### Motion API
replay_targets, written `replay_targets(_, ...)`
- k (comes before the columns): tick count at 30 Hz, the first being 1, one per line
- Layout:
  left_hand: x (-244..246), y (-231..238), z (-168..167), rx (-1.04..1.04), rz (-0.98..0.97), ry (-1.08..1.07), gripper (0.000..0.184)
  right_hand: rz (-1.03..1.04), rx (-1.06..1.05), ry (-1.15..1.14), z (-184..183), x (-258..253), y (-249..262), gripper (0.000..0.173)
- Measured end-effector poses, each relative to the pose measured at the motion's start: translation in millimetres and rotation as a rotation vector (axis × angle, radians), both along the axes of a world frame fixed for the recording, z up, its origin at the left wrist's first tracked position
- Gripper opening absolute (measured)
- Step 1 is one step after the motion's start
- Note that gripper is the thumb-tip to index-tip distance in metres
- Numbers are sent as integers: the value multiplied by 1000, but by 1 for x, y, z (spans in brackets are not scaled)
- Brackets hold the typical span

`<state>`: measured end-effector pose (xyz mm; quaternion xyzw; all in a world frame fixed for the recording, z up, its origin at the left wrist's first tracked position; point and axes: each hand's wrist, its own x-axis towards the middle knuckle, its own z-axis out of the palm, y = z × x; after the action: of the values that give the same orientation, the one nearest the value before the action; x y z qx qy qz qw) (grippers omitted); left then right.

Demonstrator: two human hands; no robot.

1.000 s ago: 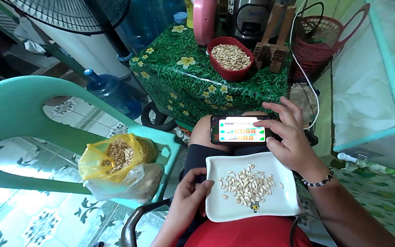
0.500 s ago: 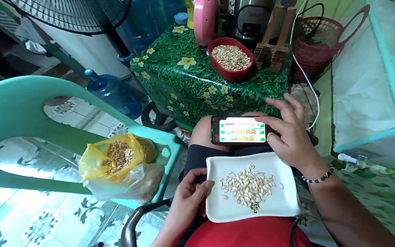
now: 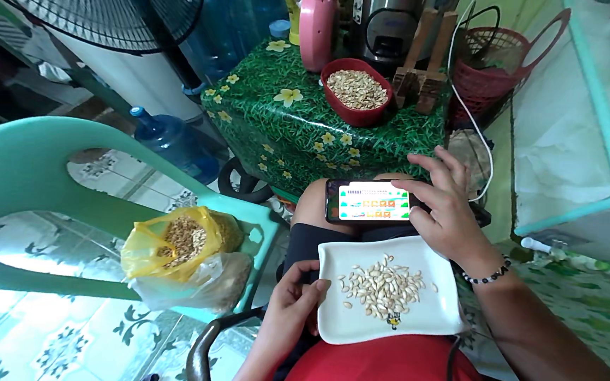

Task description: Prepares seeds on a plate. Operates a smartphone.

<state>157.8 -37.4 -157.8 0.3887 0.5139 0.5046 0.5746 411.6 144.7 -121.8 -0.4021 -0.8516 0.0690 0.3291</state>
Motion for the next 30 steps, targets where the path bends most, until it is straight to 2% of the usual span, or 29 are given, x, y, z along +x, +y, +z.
replay_targets(10, 0, 0, 0, 8, -7, 20, 28, 70, -9, -8, -3, -1, -4, 38)
replay_targets(30, -1, 0, -2, 11, -8, 12, 28, 113, -3, -67, -4, -9, -8, 40)
